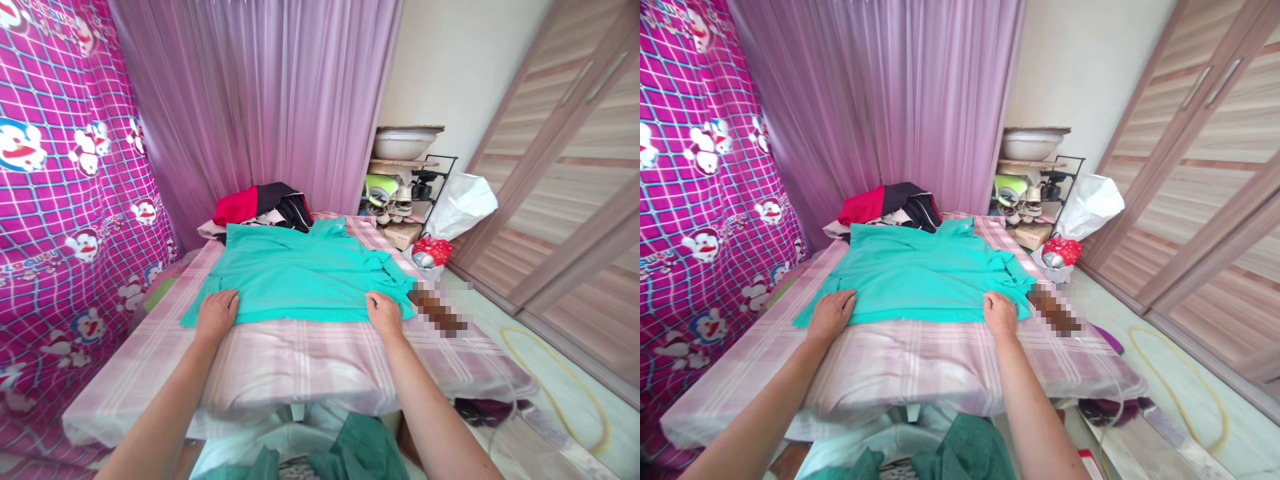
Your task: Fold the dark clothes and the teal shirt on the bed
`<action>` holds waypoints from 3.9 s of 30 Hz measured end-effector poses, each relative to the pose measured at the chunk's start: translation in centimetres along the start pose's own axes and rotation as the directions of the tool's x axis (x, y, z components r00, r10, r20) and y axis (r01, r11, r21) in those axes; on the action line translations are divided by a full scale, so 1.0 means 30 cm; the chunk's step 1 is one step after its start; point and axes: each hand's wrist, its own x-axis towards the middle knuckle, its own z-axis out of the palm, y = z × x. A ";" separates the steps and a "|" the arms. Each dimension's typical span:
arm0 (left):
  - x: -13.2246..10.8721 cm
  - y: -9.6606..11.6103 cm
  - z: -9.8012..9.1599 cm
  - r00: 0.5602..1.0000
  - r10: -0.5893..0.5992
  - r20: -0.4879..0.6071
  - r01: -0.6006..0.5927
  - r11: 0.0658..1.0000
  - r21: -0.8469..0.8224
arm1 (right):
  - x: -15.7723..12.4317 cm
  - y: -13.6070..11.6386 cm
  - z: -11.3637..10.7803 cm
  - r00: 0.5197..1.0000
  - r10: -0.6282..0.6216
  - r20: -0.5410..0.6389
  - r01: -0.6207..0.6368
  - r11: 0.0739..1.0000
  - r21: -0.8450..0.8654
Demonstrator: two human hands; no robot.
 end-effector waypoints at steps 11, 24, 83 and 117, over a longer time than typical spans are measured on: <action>-0.070 -0.037 -0.050 0.961 0.275 0.031 -0.268 0.951 -0.154 | -0.040 0.062 -0.080 0.957 -0.208 0.201 0.156 0.957 0.244; -0.068 -0.173 -0.087 0.921 0.355 0.162 -0.347 0.935 -0.075 | 0.007 0.131 -0.138 0.872 -0.362 0.331 0.357 0.931 0.079; 0.090 0.237 0.009 0.920 0.007 0.392 -0.054 0.993 0.108 | 0.172 -0.609 0.008 0.859 -0.367 0.356 0.389 0.921 0.011; 0.064 -0.026 -0.036 0.929 -0.236 0.286 0.191 0.965 0.177 | 0.031 -0.116 -0.058 0.867 0.063 0.495 0.135 0.926 -0.354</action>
